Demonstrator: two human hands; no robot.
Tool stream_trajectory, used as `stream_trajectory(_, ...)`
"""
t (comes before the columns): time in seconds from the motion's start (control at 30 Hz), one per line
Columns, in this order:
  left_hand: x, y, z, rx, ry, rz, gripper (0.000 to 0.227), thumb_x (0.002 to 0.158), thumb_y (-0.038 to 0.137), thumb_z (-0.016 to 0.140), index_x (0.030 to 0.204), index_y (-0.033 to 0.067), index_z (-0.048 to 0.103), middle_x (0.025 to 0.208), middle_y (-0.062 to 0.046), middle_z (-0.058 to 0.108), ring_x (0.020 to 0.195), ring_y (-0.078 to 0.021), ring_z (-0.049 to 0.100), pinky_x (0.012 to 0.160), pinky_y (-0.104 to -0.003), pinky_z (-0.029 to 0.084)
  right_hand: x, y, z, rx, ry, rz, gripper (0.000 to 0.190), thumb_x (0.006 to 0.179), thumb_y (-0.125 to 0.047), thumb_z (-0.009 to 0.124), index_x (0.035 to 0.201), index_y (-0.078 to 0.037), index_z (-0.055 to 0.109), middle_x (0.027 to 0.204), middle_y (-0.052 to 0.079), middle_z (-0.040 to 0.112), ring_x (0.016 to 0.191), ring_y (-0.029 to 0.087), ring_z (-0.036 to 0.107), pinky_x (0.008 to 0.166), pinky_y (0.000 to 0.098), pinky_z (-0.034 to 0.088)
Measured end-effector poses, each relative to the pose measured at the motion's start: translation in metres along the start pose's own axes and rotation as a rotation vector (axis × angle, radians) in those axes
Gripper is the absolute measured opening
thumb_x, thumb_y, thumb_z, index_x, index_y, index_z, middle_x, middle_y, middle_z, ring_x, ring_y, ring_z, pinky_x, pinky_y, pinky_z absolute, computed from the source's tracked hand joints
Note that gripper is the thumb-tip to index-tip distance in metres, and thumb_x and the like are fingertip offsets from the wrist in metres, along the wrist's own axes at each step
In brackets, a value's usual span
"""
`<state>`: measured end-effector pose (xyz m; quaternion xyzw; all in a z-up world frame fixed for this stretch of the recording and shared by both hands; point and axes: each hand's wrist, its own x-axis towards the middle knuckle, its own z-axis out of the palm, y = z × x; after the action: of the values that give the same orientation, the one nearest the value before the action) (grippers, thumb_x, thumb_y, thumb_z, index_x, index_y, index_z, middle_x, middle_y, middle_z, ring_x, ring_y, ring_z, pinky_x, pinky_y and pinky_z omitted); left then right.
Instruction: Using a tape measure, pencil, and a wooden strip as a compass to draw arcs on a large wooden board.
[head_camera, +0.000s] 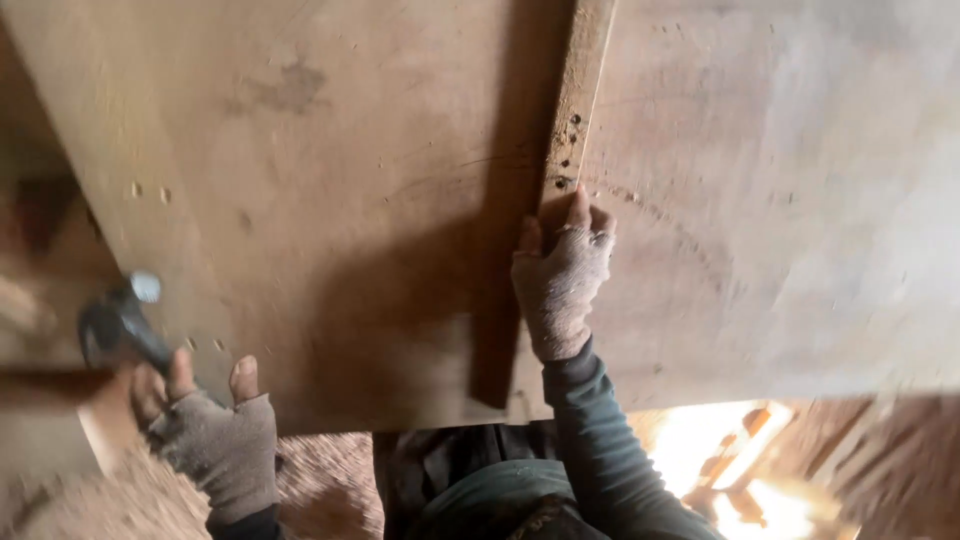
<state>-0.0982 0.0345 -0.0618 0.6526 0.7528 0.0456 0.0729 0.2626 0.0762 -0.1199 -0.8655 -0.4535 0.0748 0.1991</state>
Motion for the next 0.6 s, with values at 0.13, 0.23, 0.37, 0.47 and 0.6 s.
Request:
stream_trajectory(0.13,0.030,-0.076,0.024,0.089,-0.069,0.075,0.058,0.099,0.022,0.070,0.150,-0.0033,0.060,0.123,-0.037,0.065,0.118,-0.0502,0.048,0.085,-0.064,0.045,-0.008,-0.019,0.009,-0.070,0.113,0.137,0.064,0.086,-0.014,0.077,0.144,-0.006,0.052,0.116,0.014,0.056,0.106,0.038,0.060,0.084,0.0563,0.055)
stream_trajectory(0.23,0.035,-0.123,0.027,0.002,-0.141,0.049,0.052,0.097,0.005,0.066,0.149,0.0013,0.065,0.118,-0.028,0.066,0.092,-0.0490,0.063,0.070,-0.057,0.051,-0.011,-0.023,0.005,-0.096,0.078,0.148,0.062,0.087,-0.013,0.076,0.144,-0.004,0.053,0.117,0.013,0.057,0.105,0.036,0.061,0.086,0.0536,0.056)
stream_trajectory(0.37,0.057,-0.142,0.004,-0.137,-0.228,-0.054,0.082,0.069,-0.022,0.057,0.149,-0.0078,0.063,0.153,-0.038,0.048,0.118,-0.0449,0.059,0.100,-0.050,0.049,0.001,-0.041,-0.003,-0.112,0.039,0.355,0.042,0.089,-0.015,0.068,0.130,-0.012,0.062,0.112,0.010,0.056,0.097,0.028,0.058,0.087,0.0443,0.054)
stream_trajectory(0.47,0.052,-0.137,-0.001,-0.035,0.195,0.419,0.023,0.116,0.009,0.069,0.115,-0.0131,0.078,0.132,-0.032,0.059,0.100,-0.0487,0.068,0.089,-0.053,0.057,-0.002,-0.049,0.034,-0.059,0.128,0.343,0.049,0.094,-0.021,0.071,0.140,-0.011,0.058,0.116,0.008,0.058,0.102,0.027,0.053,0.083,0.0392,0.055)
stream_trajectory(0.6,-0.065,-0.225,0.052,-0.274,-0.090,0.025,0.052,0.086,-0.001,0.080,0.122,-0.0162,0.046,0.129,-0.039,0.049,0.120,-0.0551,0.058,0.108,-0.050,0.047,-0.014,-0.049,0.054,-0.219,0.288,0.319,0.048,0.094,-0.021,0.069,0.139,-0.012,0.057,0.117,0.013,0.061,0.104,0.035,0.061,0.091,0.0469,0.052)
